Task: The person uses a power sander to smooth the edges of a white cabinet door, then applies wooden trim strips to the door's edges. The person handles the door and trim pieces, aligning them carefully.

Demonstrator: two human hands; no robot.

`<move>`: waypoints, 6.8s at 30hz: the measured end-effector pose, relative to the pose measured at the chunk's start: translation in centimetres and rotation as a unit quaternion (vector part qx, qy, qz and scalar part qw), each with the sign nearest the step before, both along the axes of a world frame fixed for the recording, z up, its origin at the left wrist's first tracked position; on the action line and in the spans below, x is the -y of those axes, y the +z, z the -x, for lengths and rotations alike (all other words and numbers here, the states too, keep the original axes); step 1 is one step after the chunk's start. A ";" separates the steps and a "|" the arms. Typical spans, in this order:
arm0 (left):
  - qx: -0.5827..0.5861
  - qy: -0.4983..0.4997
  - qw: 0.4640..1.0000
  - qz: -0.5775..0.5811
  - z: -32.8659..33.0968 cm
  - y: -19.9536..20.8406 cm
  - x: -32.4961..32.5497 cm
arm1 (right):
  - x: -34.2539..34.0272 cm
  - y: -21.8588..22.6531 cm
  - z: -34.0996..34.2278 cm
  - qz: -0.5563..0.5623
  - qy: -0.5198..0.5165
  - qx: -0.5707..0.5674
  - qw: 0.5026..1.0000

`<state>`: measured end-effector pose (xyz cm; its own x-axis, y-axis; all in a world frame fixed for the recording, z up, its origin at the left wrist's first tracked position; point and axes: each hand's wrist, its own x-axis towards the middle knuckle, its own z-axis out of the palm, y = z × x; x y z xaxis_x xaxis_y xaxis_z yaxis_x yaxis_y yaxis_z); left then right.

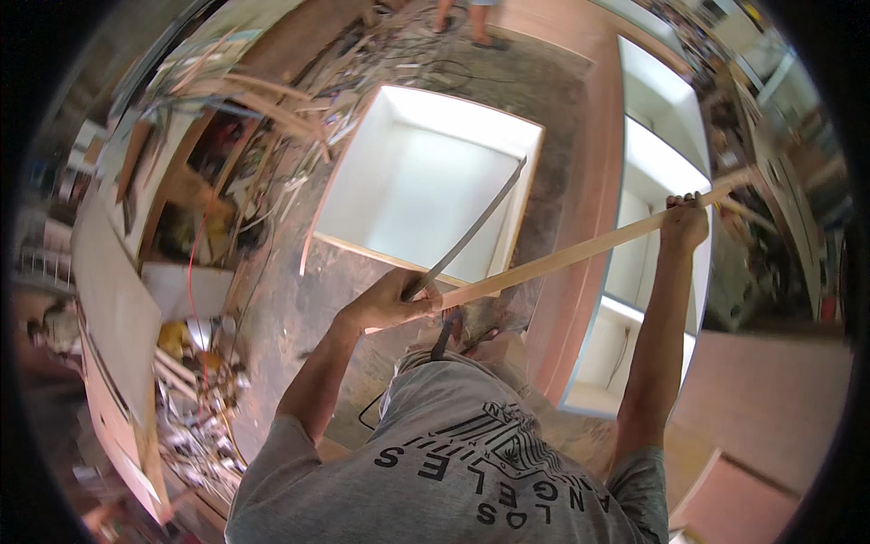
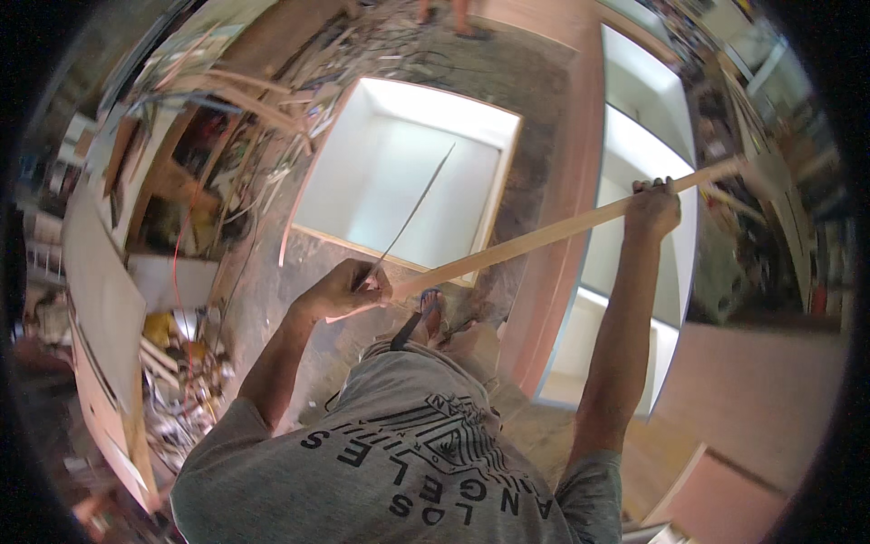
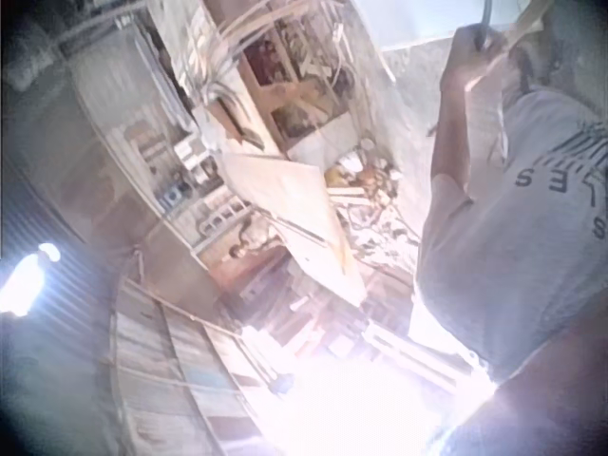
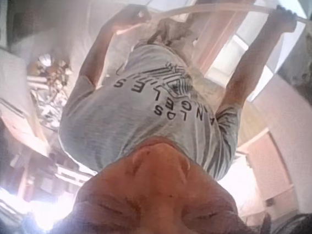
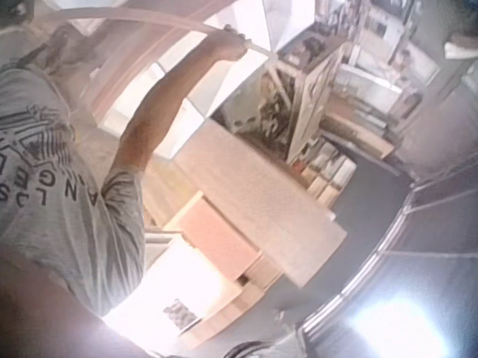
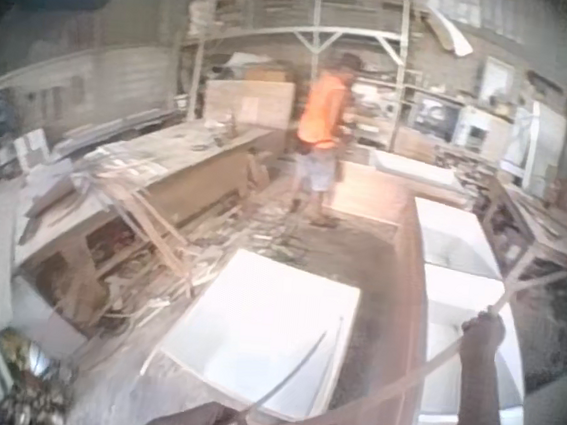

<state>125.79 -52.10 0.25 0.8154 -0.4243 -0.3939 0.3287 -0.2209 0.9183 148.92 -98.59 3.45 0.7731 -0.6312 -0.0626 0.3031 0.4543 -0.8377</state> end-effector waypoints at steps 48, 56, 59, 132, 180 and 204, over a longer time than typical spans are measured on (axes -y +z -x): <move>0.214 0.429 0.876 -0.047 4.7 6.4 6.5 | -26.4 7.7 3.8 0.090 0.661 0.079 0.741; 0.215 0.454 0.862 -0.069 4.0 6.3 7.6 | -26.7 4.9 10.0 0.200 0.657 0.153 0.710; 0.216 0.459 0.859 -0.075 4.3 6.1 7.6 | -26.8 5.7 9.9 0.221 0.648 0.128 0.718; -0.305 0.539 0.763 -0.187 6.7 -36.2 26.7 | 2.0 -55.6 -47.2 0.356 0.358 -0.384 0.773; -0.294 0.525 0.772 -0.204 2.3 -49.1 28.8 | -6.8 -61.9 -47.7 0.733 0.178 -0.400 0.521; -0.277 0.531 0.775 -0.202 1.7 -49.7 27.8 | -5.7 -63.8 -49.8 0.744 0.136 -0.399 0.519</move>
